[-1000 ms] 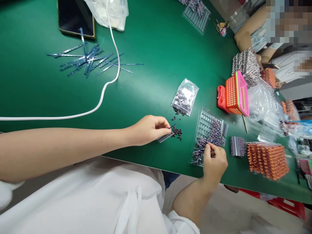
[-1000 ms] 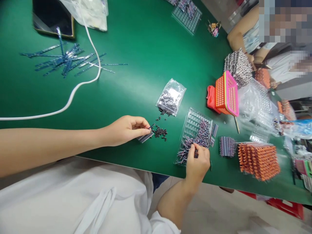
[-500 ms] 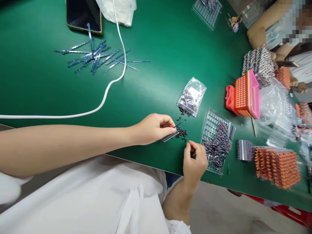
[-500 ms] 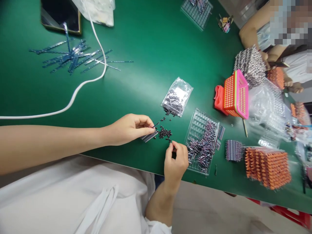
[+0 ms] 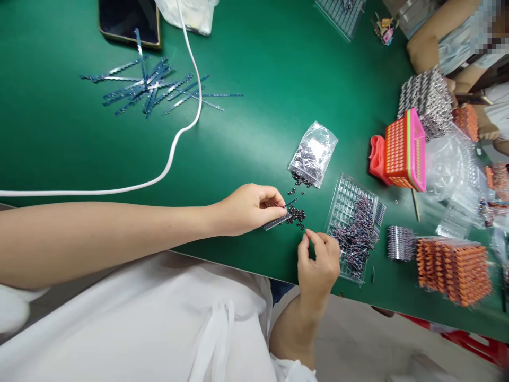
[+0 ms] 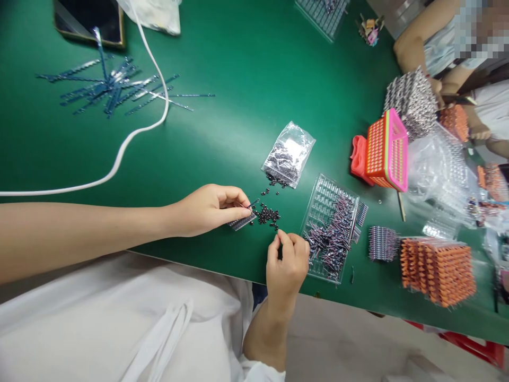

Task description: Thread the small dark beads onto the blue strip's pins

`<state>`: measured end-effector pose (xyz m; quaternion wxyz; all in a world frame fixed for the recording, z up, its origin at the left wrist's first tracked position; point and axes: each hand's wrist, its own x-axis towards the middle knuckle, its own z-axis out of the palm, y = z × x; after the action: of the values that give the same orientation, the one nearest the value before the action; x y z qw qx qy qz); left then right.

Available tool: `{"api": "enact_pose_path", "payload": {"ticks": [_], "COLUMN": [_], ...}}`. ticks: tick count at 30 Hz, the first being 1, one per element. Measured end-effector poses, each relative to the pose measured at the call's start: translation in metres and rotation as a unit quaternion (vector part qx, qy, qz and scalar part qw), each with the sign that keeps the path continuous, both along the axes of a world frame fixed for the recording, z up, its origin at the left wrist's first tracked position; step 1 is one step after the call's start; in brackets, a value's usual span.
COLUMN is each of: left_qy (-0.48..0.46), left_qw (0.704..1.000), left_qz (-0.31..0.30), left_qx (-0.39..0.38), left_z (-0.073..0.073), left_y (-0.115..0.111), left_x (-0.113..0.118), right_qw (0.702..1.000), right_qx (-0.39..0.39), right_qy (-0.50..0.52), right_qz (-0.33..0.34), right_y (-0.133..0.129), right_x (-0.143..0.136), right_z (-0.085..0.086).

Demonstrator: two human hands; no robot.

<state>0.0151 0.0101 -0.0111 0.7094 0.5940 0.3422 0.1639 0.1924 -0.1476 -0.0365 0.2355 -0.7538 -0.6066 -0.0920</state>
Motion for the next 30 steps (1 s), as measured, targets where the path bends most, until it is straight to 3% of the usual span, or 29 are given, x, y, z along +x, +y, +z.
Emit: {"api": "enact_pose_path", "payload": {"ticks": [5, 12, 30], "left_qy": [0.003, 0.008, 0.001], "left_qw": [1.0, 1.0, 1.0], "left_qz": [-0.004, -0.01, -0.008], "left_qx": [0.008, 0.014, 0.014], "left_z": [-0.0003, 0.0007, -0.001], "left_y": [0.0, 0.0003, -0.0007], "left_x": [-0.0004, -0.001, -0.0004], "right_qw": [0.999, 1.0, 0.999], "right_qx": [-0.031, 0.01, -0.021], "right_qy": [0.002, -0.001, -0.014], "right_qz": [0.027, 0.007, 0.035], "right_y": [0.0013, -0.005, -0.0009], "right_x": [-0.0037, -0.0003, -0.0029], "right_z": [0.0028, 0.0034, 0.0031]}}
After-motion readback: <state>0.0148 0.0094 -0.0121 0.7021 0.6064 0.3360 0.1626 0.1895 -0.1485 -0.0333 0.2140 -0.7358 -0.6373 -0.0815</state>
